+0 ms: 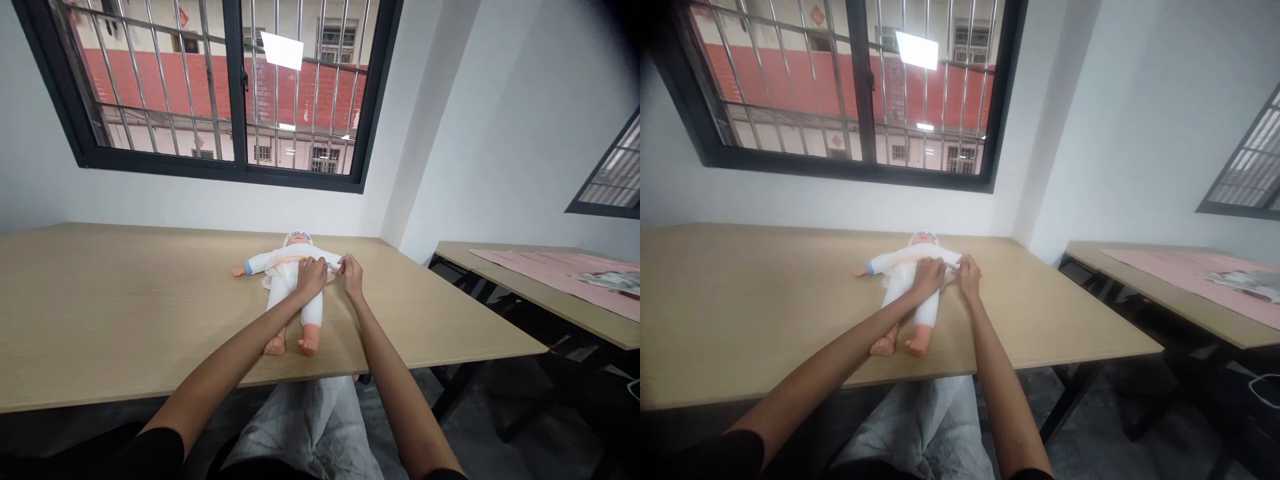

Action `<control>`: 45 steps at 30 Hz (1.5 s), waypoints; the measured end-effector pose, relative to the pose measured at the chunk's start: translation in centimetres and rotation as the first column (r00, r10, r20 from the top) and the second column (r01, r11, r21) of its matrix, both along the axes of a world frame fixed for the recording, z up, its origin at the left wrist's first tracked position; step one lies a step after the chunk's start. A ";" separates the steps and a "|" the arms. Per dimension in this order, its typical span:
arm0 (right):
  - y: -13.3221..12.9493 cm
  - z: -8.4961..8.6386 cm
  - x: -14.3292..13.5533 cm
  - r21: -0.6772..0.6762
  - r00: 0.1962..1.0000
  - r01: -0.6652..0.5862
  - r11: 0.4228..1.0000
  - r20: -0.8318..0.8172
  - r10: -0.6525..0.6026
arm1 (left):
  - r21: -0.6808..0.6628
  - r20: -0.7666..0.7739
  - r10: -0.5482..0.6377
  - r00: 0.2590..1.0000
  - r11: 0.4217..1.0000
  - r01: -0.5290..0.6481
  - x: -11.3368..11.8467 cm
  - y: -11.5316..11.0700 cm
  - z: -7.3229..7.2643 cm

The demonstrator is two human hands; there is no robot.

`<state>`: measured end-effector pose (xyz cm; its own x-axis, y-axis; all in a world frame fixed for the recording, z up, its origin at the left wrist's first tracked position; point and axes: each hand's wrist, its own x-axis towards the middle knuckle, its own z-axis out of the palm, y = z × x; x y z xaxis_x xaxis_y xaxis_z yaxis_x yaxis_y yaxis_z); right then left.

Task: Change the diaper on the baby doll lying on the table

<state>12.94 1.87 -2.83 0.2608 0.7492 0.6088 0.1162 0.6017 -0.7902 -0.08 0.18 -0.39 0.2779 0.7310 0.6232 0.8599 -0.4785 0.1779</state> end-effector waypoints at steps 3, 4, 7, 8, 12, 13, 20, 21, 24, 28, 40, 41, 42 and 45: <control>-0.2 0.1 -0.1 -0.005 1.000 -0.022 1.000 0.020 0.022 | 0.003 -0.004 0.003 1.000 1.000 -0.003 0.0 0.0 0.0; -0.2 0.1 -0.2 -0.007 0.999 -0.021 1.000 0.037 0.021 | 0.003 -0.005 0.004 1.000 1.000 -0.004 0.0 0.0 0.0; 0.1 -0.1 -0.2 -0.019 0.997 -0.012 1.000 0.078 0.013 | 0.000 -0.008 0.005 1.000 1.000 -0.005 0.0 -0.1 0.1; 0.2 -0.1 -0.2 -0.025 0.996 -0.006 1.000 0.089 0.008 | -0.001 -0.008 0.005 1.000 1.000 -0.005 0.0 -0.1 0.1; 0.4 -0.3 -0.1 -0.048 0.990 0.018 0.999 0.141 -0.011 | -0.006 -0.009 0.005 1.000 1.000 -0.005 0.1 -0.2 0.1; 0.4 -0.4 -0.1 -0.047 0.988 0.022 0.999 0.154 -0.015 | -0.007 -0.010 0.005 1.000 1.000 -0.005 0.1 -0.1 0.1; 0.5 -0.5 0.1 -0.044 0.988 0.019 0.999 0.151 -0.012 | -0.005 -0.016 0.005 1.000 1.000 -0.005 0.1 -0.2 0.2; 0.8 -0.6 0.2 -0.056 0.988 0.011 0.998 0.153 -0.003 | -0.005 -0.017 0.005 1.000 1.000 -0.005 0.1 -0.2 0.2; 1.4 -0.9 0.6 -0.066 0.980 -0.012 0.998 0.199 0.025 | -0.009 -0.021 0.005 1.000 1.000 -0.005 0.0 -0.3 0.2; 1.5 -1.0 1.0 -0.033 0.940 -0.074 0.997 0.330 0.081 | -0.016 -0.022 0.002 1.000 1.000 -0.003 0.0 -0.3 0.3; 0.4 -0.5 0.2 0.161 0.700 -0.065 0.985 0.710 -0.070 | -0.018 -0.021 -0.009 1.000 1.000 0.009 -0.1 -0.2 0.1; 0.4 -0.5 0.2 0.166 0.701 -0.066 0.984 0.709 -0.073 | -0.019 -0.019 -0.009 1.000 1.000 0.009 -0.1 -0.2 0.1; 0.4 -0.5 0.1 0.168 0.706 -0.069 0.983 0.704 -0.071 | -0.019 -0.017 -0.010 1.000 1.000 0.010 -0.1 -0.2 0.1; 0.4 -0.4 -0.1 0.172 0.744 -0.080 0.982 0.666 -0.056 | -0.015 -0.010 -0.016 1.000 1.000 0.015 -0.1 -0.1 0.1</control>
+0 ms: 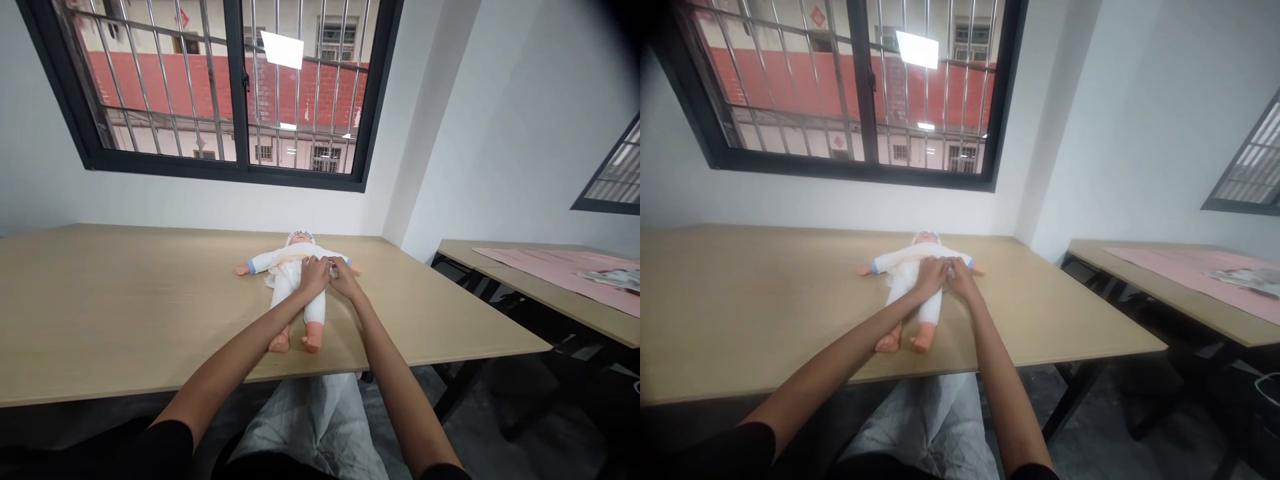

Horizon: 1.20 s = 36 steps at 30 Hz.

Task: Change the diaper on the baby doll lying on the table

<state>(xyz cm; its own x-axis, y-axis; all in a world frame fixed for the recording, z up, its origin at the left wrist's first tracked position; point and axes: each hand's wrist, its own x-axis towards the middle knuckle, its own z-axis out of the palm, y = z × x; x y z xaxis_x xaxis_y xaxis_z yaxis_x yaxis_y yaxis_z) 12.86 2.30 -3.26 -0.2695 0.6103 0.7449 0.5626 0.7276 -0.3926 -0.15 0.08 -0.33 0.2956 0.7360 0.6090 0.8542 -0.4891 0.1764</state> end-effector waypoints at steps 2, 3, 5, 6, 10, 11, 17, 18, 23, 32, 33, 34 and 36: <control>0.1 0.0 -0.1 -0.009 0.999 -0.013 1.000 -0.040 0.013 | 0.002 0.005 -0.004 1.000 1.000 0.004 0.0 0.0 0.0; 0.2 0.0 -0.1 -0.017 0.998 -0.022 1.000 -0.056 0.021 | 0.002 0.007 -0.006 1.000 1.000 0.006 0.0 0.0 0.0; 0.3 -0.2 -0.1 -0.036 0.997 -0.044 0.998 -0.066 0.041 | 0.001 0.010 -0.008 1.000 1.000 0.008 0.1 0.0 0.0; 0.4 -0.3 0.0 -0.042 0.997 -0.050 0.998 -0.057 0.048 | -0.001 0.011 -0.008 1.000 1.000 0.008 0.1 0.0 0.0; 0.4 -0.7 0.1 -0.038 0.998 0.024 0.999 0.051 -0.022 | -0.008 0.014 -0.018 1.000 1.000 0.018 0.1 -0.2 0.0; 0.4 -0.8 0.1 -0.034 0.996 0.057 0.998 0.077 -0.054 | -0.009 0.014 -0.022 1.000 1.000 0.022 0.1 -0.2 0.0; 0.4 -0.6 0.4 -0.118 0.990 0.138 0.983 -0.006 -0.139 | -0.019 0.045 -0.015 0.999 1.000 0.016 0.1 0.0 0.0; 0.4 -0.5 0.4 -0.140 0.989 0.132 0.981 -0.047 -0.140 | -0.021 0.060 -0.009 0.998 1.000 0.011 0.0 0.2 0.0; 0.8 -0.2 0.1 -0.172 0.963 0.020 0.985 -0.261 -0.066 | -0.032 0.155 0.014 0.988 0.999 -0.009 -0.1 0.8 0.0; 1.2 -0.5 0.0 -0.256 0.904 -0.164 0.953 -0.425 0.041 | -0.036 0.325 -0.033 0.945 0.998 0.047 -0.2 1.4 -0.2; 1.2 -0.6 -0.1 -0.270 0.898 -0.187 0.945 -0.438 0.053 | -0.040 0.342 -0.041 0.939 0.998 0.058 -0.3 1.5 -0.2; 1.2 -0.6 -0.1 -0.279 0.890 -0.206 0.938 -0.452 0.061 | -0.044 0.360 -0.048 0.932 0.997 0.068 -0.3 1.6 -0.3; 1.2 -0.6 -0.1 -0.281 0.875 -0.220 0.934 -0.480 0.061 | -0.050 0.393 -0.059 0.918 0.995 0.085 -0.3 1.8 -0.4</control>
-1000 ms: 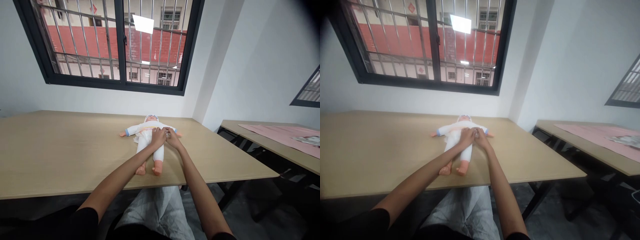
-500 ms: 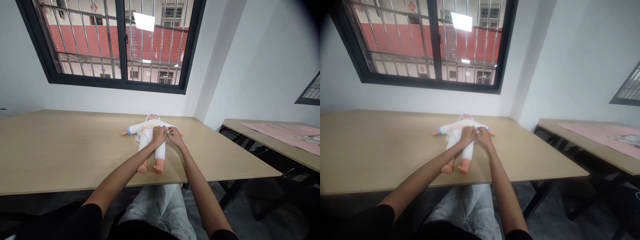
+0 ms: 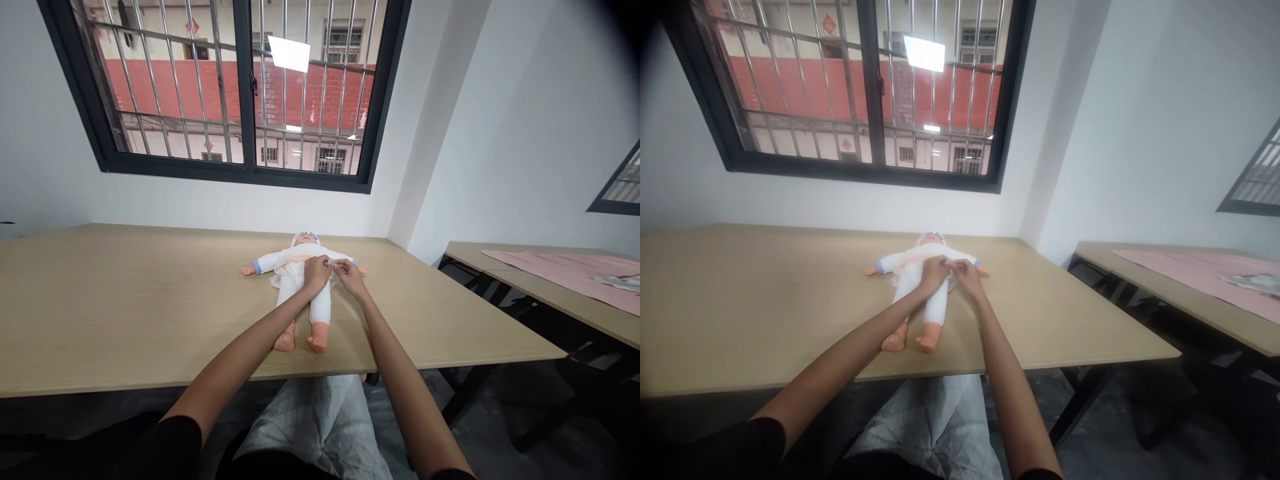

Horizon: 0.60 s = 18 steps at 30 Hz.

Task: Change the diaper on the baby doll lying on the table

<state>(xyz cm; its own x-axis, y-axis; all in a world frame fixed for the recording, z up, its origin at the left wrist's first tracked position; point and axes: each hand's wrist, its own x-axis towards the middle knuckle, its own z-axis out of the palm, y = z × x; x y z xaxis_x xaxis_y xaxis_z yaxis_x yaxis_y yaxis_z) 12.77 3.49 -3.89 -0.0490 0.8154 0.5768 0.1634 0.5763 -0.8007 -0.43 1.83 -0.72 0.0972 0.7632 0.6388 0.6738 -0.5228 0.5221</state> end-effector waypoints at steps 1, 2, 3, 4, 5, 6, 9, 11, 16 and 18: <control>-0.1 0.1 0.0 0.009 1.000 0.022 1.000 -0.011 -0.022 | -0.002 0.017 -0.005 1.000 1.000 0.005 0.0 0.1 -0.1; -0.2 0.2 0.0 0.023 0.998 0.059 0.998 -0.018 -0.058 | -0.002 0.034 -0.007 0.999 1.000 0.007 0.0 0.2 -0.1; -0.3 0.3 0.0 0.038 0.995 0.100 0.994 -0.024 -0.099 | -0.001 0.050 -0.008 0.999 1.000 0.008 0.0 0.3 -0.2; -0.4 0.5 0.0 0.051 0.991 0.135 0.990 -0.030 -0.133 | 0.000 0.064 -0.008 0.998 1.000 0.008 0.0 0.4 -0.3; -0.6 0.6 0.0 0.063 0.988 0.154 0.986 -0.032 -0.152 | 0.001 0.075 -0.006 0.997 1.000 0.006 0.0 0.4 -0.3; -0.8 0.8 -0.1 0.072 0.988 0.150 0.986 -0.031 -0.148 | 0.001 0.084 -0.003 0.996 1.000 0.003 0.0 0.5 -0.4; -1.2 0.9 -0.4 0.081 0.999 0.032 0.996 -0.013 -0.031 | -0.002 0.095 0.008 0.995 1.000 -0.008 0.1 0.7 -0.4; -1.3 0.8 -0.8 0.082 1.000 -0.002 0.997 -0.022 0.004 | -0.001 0.095 0.016 0.995 1.000 -0.016 0.1 0.6 -0.3; -1.3 0.5 -1.4 0.065 0.993 0.070 0.995 -0.100 -0.063 | 0.028 0.079 0.015 0.997 0.999 -0.017 0.2 -0.4 0.2; -1.1 0.5 -1.4 0.012 0.984 0.053 0.999 -0.170 -0.050 | 0.053 0.072 0.005 0.997 0.999 -0.009 0.1 -1.1 0.4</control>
